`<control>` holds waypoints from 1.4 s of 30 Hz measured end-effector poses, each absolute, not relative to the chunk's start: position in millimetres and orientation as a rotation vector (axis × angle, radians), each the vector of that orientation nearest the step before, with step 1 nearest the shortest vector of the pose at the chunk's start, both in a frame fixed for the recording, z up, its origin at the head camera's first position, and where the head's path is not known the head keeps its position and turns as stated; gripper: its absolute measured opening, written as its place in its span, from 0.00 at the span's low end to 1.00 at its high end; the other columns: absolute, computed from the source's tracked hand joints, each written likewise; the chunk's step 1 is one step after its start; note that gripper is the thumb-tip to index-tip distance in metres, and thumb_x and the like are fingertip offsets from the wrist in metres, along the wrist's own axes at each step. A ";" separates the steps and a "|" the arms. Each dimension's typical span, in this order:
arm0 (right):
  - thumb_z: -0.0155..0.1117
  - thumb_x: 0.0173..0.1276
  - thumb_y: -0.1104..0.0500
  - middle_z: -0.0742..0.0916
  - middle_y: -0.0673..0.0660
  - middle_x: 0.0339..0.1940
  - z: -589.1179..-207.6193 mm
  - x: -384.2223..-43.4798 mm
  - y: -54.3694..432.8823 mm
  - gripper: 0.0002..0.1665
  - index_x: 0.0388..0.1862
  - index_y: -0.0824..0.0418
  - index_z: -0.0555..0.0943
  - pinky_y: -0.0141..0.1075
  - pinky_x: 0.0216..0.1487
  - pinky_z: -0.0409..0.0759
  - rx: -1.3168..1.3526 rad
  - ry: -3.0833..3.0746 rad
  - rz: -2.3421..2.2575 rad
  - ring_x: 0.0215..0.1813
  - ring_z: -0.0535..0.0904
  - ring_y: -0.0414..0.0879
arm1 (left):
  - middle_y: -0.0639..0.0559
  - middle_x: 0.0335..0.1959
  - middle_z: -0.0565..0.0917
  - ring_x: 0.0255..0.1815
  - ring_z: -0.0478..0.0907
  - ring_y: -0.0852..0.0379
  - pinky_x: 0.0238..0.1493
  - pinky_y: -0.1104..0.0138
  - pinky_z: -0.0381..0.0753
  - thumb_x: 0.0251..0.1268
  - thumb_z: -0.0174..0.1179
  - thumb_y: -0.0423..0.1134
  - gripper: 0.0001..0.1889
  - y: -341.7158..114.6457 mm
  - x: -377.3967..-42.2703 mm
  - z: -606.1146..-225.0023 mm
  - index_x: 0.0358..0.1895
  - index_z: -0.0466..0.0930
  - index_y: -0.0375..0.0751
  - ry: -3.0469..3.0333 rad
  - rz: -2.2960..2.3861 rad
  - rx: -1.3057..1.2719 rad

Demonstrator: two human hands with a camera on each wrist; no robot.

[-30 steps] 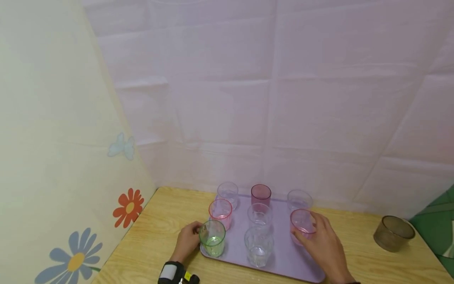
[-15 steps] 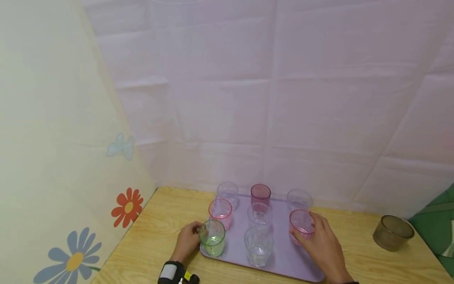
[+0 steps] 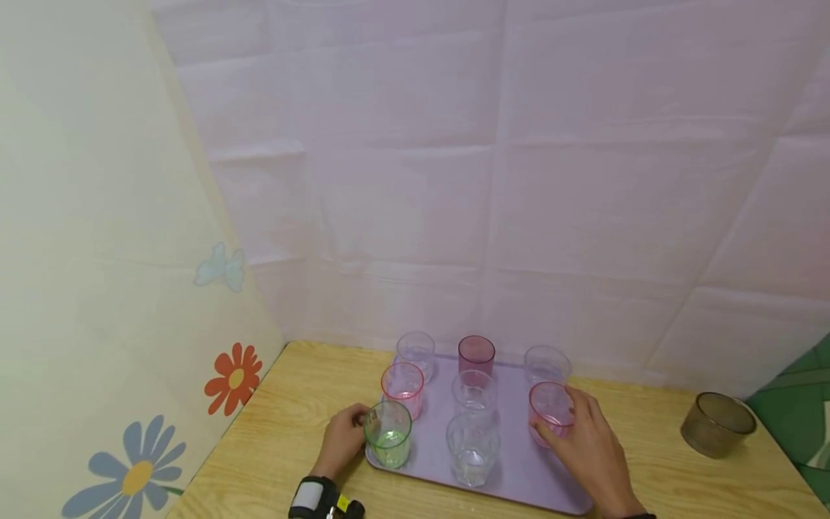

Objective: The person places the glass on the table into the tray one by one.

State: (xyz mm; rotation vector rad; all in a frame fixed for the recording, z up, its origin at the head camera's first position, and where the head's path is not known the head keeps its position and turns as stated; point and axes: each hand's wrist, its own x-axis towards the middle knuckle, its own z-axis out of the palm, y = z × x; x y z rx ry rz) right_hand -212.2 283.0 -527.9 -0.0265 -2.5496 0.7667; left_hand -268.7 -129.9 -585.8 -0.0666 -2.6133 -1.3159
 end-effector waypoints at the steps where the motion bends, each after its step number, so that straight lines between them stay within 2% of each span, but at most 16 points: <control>1: 0.83 0.59 0.41 0.79 0.74 0.63 -527.8 -212.4 283.1 0.53 0.70 0.72 0.72 0.71 0.44 0.79 -0.027 -2.551 0.763 0.53 0.84 0.73 | 0.57 0.28 0.80 0.29 0.72 0.64 0.31 0.71 0.70 0.62 0.65 0.30 0.06 -129.7 -268.8 -585.8 0.39 0.89 0.41 -2.620 -1.317 -0.059; 11: 0.83 0.57 0.37 0.78 0.73 0.64 -523.9 -211.7 284.3 0.56 0.71 0.70 0.71 0.72 0.45 0.78 -0.052 -2.603 0.740 0.57 0.82 0.74 | 0.57 0.28 0.81 0.28 0.72 0.64 0.30 0.71 0.70 0.62 0.65 0.30 0.06 -129.6 -268.8 -586.0 0.39 0.89 0.40 -2.611 -1.317 -0.065; 17: 0.77 0.64 0.34 0.75 0.76 0.69 -517.8 -210.5 287.9 0.57 0.73 0.74 0.68 0.76 0.51 0.76 -0.062 -2.656 0.749 0.62 0.77 0.79 | 0.56 0.28 0.81 0.29 0.72 0.63 0.30 0.71 0.71 0.61 0.65 0.29 0.06 -130.1 -268.2 -586.2 0.39 0.89 0.40 -2.609 -1.324 -0.066; 23: 0.73 0.71 0.40 0.77 0.77 0.66 -518.1 -208.5 298.7 0.49 0.73 0.74 0.69 0.73 0.45 0.77 0.014 -2.605 0.750 0.57 0.81 0.75 | 0.55 0.29 0.81 0.29 0.73 0.62 0.30 0.70 0.71 0.61 0.65 0.29 0.06 -131.0 -268.0 -587.0 0.40 0.89 0.39 -2.624 -1.314 -0.058; 30: 0.72 0.71 0.40 0.79 0.76 0.63 -513.9 -206.0 309.2 0.48 0.73 0.73 0.69 0.70 0.42 0.79 -0.004 -2.593 0.738 0.54 0.83 0.74 | 0.55 0.29 0.81 0.29 0.73 0.61 0.30 0.70 0.70 0.62 0.65 0.30 0.06 -131.6 -268.0 -587.0 0.40 0.89 0.40 -2.626 -1.326 -0.051; 42: 0.64 0.78 0.40 0.80 0.78 0.60 -508.2 -203.4 335.7 0.42 0.71 0.74 0.72 0.63 0.36 0.80 -0.095 -2.594 0.711 0.49 0.84 0.74 | 0.55 0.30 0.81 0.30 0.73 0.61 0.31 0.70 0.71 0.62 0.65 0.29 0.07 -129.4 -268.3 -584.8 0.40 0.89 0.40 -2.627 -1.338 -0.049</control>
